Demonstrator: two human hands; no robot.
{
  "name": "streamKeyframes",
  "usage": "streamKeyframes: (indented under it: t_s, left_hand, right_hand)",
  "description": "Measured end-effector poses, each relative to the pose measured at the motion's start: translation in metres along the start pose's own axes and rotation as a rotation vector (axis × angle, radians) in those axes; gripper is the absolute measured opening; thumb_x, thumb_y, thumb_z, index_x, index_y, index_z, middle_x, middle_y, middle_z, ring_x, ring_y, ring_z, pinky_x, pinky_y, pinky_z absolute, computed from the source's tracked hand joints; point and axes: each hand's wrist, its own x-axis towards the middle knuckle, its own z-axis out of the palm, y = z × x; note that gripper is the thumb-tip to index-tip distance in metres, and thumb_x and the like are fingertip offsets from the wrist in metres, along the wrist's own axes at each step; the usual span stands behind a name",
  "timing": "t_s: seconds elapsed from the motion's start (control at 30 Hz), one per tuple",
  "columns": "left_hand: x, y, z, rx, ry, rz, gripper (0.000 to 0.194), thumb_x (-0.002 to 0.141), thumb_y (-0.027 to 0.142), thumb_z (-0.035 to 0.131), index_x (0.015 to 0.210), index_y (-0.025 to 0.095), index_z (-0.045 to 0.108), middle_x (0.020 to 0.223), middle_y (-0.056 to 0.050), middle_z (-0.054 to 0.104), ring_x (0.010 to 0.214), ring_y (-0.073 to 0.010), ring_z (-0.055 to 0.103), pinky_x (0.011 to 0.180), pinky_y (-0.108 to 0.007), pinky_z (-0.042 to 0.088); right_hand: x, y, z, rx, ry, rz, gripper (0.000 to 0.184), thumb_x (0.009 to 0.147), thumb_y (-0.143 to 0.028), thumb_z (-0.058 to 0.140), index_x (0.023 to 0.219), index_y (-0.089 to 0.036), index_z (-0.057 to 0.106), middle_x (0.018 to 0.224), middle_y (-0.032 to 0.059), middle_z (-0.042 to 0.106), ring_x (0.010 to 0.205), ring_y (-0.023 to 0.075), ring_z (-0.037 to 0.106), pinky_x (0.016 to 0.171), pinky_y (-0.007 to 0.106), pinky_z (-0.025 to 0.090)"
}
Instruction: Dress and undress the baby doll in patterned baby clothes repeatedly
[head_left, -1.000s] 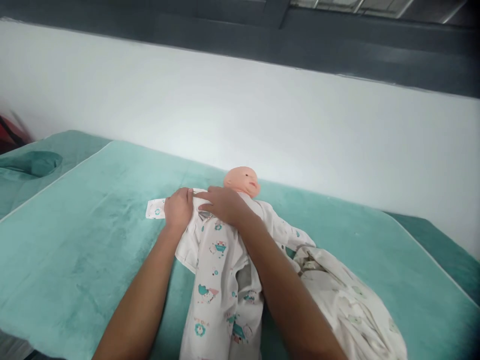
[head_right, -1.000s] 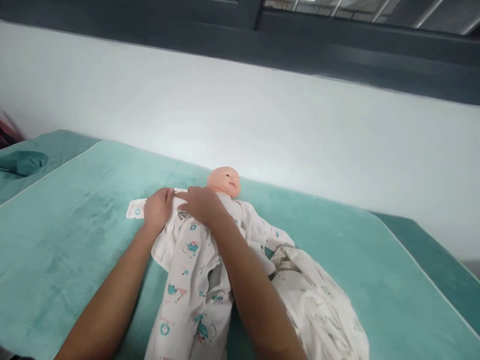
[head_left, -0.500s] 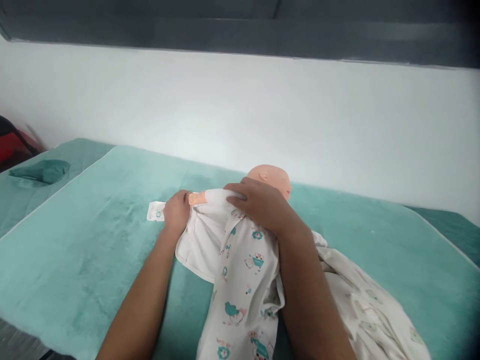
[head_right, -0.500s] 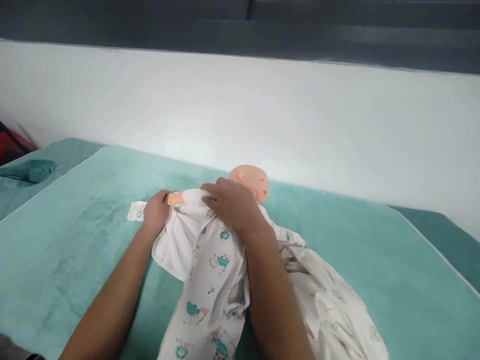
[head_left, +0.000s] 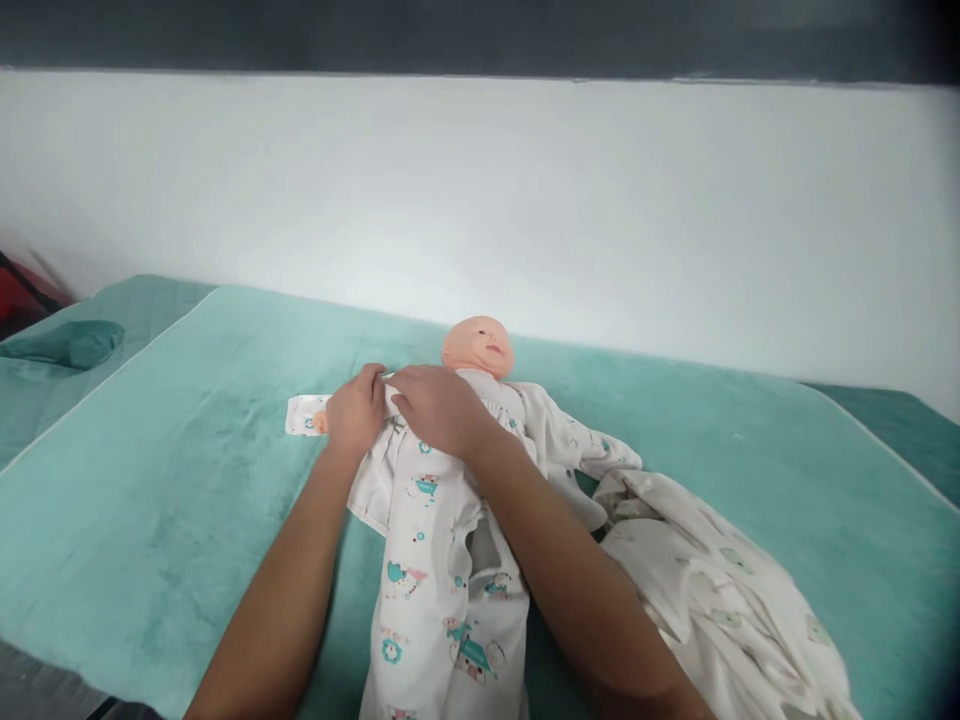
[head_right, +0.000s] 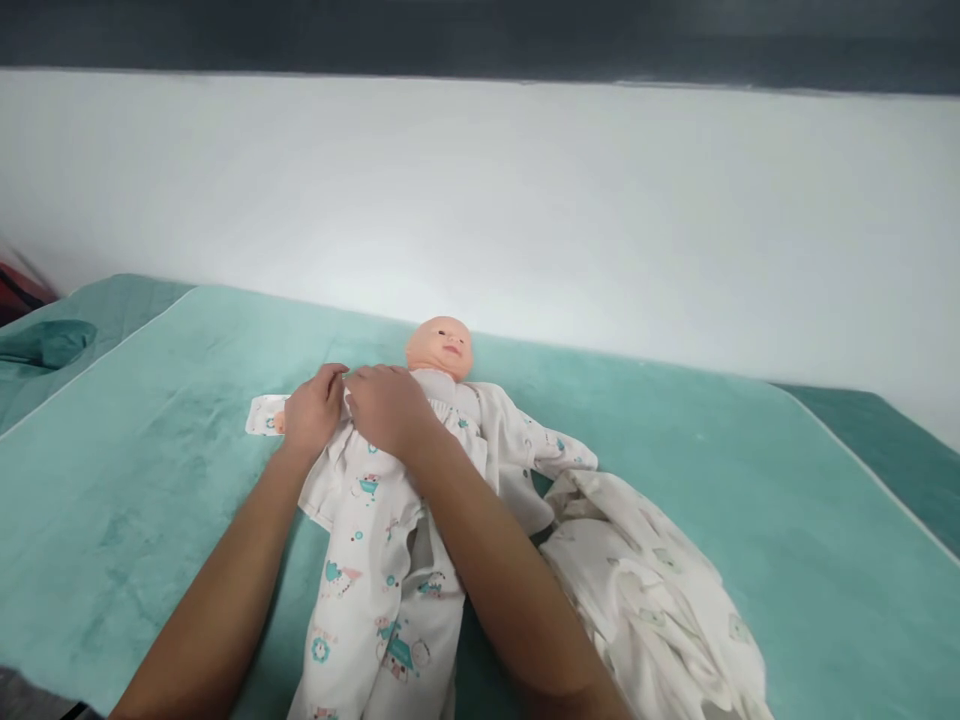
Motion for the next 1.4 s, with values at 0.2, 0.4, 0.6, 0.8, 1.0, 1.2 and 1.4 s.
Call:
streamKeyframes:
  t_s: [0.2,0.4,0.6,0.8,1.0,1.2,1.4]
  left_hand:
    - [0.006,0.0,-0.001,0.24,-0.028,-0.049,0.041,0.105,0.039,0.027,0.11,0.024,0.065,0.095,-0.009,0.076,0.089,-0.0272,0.07,0.068,-0.031,0.038]
    - [0.004,0.0,0.003,0.293,0.051,-0.075,0.048,0.104,0.041,0.024,0.102,0.021,0.068,0.086,-0.013,0.074,0.083,-0.0307,0.07,0.065,-0.033,0.037]
    - [0.004,-0.013,0.002,0.258,0.219,-0.227,0.049,0.103,0.045,0.025,0.099,0.022,0.069,0.091,-0.014,0.075,0.085,-0.0306,0.069,0.066,-0.034,0.037]
    - [0.003,-0.018,-0.001,0.124,0.235,-0.215,0.041,0.102,0.042,0.032,0.093,0.023,0.067,0.092,-0.011,0.073,0.089,-0.0281,0.067,0.072,-0.035,0.042]
    - [-0.016,0.039,-0.016,-0.181,0.273,0.216,0.029,0.099,0.027,0.038,0.103,0.02,0.066,0.113,-0.009,0.07,0.111,-0.0217,0.061,0.101,-0.034,0.045]
    - [-0.028,0.145,-0.002,0.212,-0.301,0.723,0.023,0.096,0.023,0.052,0.103,0.018,0.073,0.118,-0.012,0.069,0.118,-0.029,0.059,0.105,-0.044,0.041]
    - [-0.015,0.196,0.034,0.476,-0.578,0.707,0.029,0.092,0.012,0.055,0.116,0.015,0.071,0.126,-0.018,0.067,0.121,-0.0308,0.059,0.098,-0.044,0.042]
  right_hand:
    - [-0.035,0.035,-0.009,0.293,0.185,0.183,0.04,0.102,-0.025,0.035,0.124,-0.024,0.068,0.132,0.0031,0.07,0.124,0.0197,0.06,0.104,0.032,0.045]
    - [-0.084,0.074,0.017,0.417,0.414,0.344,0.049,0.101,-0.027,0.029,0.139,-0.021,0.059,0.145,0.0049,0.062,0.134,0.0167,0.055,0.114,0.033,0.041]
    - [-0.11,0.095,0.028,0.121,0.411,0.552,0.059,0.079,-0.009,0.04,0.133,-0.019,0.064,0.137,0.0064,0.066,0.13,0.0244,0.055,0.115,0.041,0.036]
    - [-0.115,0.098,0.024,0.128,0.479,0.781,0.059,0.08,-0.01,0.039,0.133,-0.022,0.06,0.132,0.0062,0.068,0.122,0.026,0.059,0.107,0.04,0.042]
    - [-0.11,0.095,0.021,0.169,0.453,0.909,0.048,0.091,-0.023,0.04,0.135,-0.018,0.058,0.132,0.011,0.068,0.122,0.0296,0.06,0.107,0.043,0.041]
    - [-0.112,0.101,0.021,0.232,0.451,0.948,0.043,0.093,-0.027,0.042,0.133,-0.024,0.057,0.129,0.0067,0.071,0.117,0.0261,0.064,0.097,0.037,0.045]
    - [-0.111,0.111,0.027,0.269,0.457,0.915,0.038,0.094,-0.035,0.047,0.129,-0.025,0.059,0.123,0.0063,0.072,0.109,0.0252,0.066,0.088,0.034,0.045]
